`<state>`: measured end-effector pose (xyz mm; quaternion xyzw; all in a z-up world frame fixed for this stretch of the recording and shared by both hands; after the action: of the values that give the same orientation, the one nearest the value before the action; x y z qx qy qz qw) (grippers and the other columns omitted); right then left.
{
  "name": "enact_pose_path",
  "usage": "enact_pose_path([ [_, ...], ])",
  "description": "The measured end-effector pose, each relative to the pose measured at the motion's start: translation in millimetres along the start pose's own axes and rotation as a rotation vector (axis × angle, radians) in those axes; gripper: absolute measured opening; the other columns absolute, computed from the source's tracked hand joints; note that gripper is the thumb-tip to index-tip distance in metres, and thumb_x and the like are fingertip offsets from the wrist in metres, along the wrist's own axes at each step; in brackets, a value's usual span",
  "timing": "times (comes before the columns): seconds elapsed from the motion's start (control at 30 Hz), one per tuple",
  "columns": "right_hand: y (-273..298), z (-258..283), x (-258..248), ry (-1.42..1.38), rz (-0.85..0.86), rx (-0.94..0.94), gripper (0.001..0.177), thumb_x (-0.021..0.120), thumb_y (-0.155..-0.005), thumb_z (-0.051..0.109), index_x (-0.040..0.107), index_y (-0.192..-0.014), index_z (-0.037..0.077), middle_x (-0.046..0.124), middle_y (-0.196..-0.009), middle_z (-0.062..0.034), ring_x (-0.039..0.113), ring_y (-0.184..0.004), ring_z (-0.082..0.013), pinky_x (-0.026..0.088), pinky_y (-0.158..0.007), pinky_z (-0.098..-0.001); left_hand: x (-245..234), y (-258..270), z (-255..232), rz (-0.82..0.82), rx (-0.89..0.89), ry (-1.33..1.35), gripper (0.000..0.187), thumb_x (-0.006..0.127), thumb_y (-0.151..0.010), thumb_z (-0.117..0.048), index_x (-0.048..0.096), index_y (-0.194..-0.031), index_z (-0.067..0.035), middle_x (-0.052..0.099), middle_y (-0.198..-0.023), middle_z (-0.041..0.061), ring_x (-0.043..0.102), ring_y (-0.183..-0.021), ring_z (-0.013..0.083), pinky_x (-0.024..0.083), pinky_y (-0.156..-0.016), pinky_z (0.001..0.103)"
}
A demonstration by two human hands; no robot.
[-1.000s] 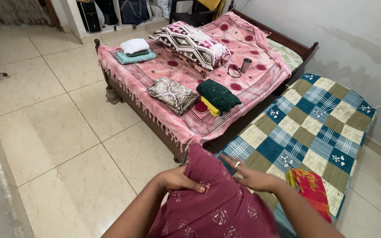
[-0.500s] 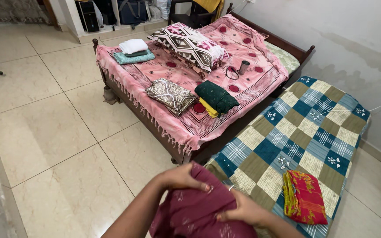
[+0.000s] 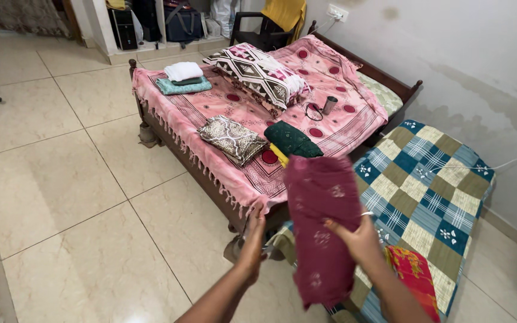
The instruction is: The person folds several clothes including a white towel, a patterned cloth, a yellow shirt, and a green garment on a bed, and then places a black backpack, books, and a blue folder onto shelves in a closet.
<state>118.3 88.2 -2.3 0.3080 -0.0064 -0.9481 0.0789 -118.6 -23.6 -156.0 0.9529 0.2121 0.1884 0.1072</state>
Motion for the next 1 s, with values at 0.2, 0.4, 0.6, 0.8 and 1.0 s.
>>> enact_pose_path([
  [0.2,29.5,-37.9,101.1,-0.633,0.362,0.245,0.085,0.087,-0.068,0.029,0.047,-0.136,-0.003,0.071,-0.105,-0.0220,0.075,-0.084,-0.0304,0.067,-0.076,-0.0417,49.9,20.6,9.9,0.451,-0.332,0.746,0.102,0.033,-0.082,-0.085,0.031,-0.157,-0.015,0.047,-0.153,0.025,0.054,-0.135,0.0440,0.048,-0.109,0.061],
  [0.4,27.5,-76.1,144.6,-0.739,0.550,0.433,0.080,0.079,-0.076,0.038,0.047,-0.138,-0.001,0.070,-0.113,-0.0201,0.072,-0.099,-0.0322,0.063,-0.089,-0.0448,28.3,22.4,5.3,0.434,-0.380,0.872,0.103,0.054,-0.082,-0.075,0.040,-0.152,-0.001,0.063,-0.137,0.027,0.069,-0.118,0.0392,0.058,-0.101,0.057],
  [0.6,0.6,-65.3,127.9,-0.544,0.525,0.183,0.086,0.068,-0.083,0.026,0.021,-0.154,0.012,0.057,-0.145,-0.0136,0.066,-0.122,-0.0266,0.052,-0.108,-0.0432,8.8,-2.2,18.3,0.418,-0.389,0.625,0.069,0.070,-0.090,-0.036,0.052,-0.146,0.000,0.064,-0.131,0.023,0.075,-0.105,0.0313,0.063,-0.096,0.050],
  [0.8,18.5,-54.7,149.7,-0.931,0.596,0.425,0.088,0.046,-0.086,0.066,0.034,-0.151,0.007,0.058,-0.141,-0.0173,0.067,-0.118,-0.0279,0.054,-0.101,-0.0476,43.9,11.6,-27.1,0.483,-0.382,0.963,0.071,0.065,-0.082,-0.046,0.058,-0.135,0.000,0.072,-0.122,0.025,0.074,-0.107,0.0364,0.057,-0.098,0.054],
  [1.0,12.8,-45.0,159.5,-1.248,0.883,0.361,0.095,0.068,-0.075,0.062,0.043,-0.146,0.004,0.062,-0.138,-0.0229,0.067,-0.120,-0.0353,0.057,-0.099,-0.0518,26.2,-1.1,-22.9,0.484,-0.340,0.930,0.069,0.068,-0.086,-0.045,0.057,-0.139,-0.001,0.067,-0.129,0.021,0.068,-0.115,0.0360,0.053,-0.105,0.055],
])
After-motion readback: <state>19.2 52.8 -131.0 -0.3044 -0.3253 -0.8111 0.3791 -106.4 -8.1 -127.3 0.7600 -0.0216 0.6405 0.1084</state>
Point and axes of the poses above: each hand's wrist, its own y-axis away from the middle knuckle, its own x-axis out of the palm, z = x × y, the point moved 10 cm from there along -y, towards the middle knuckle
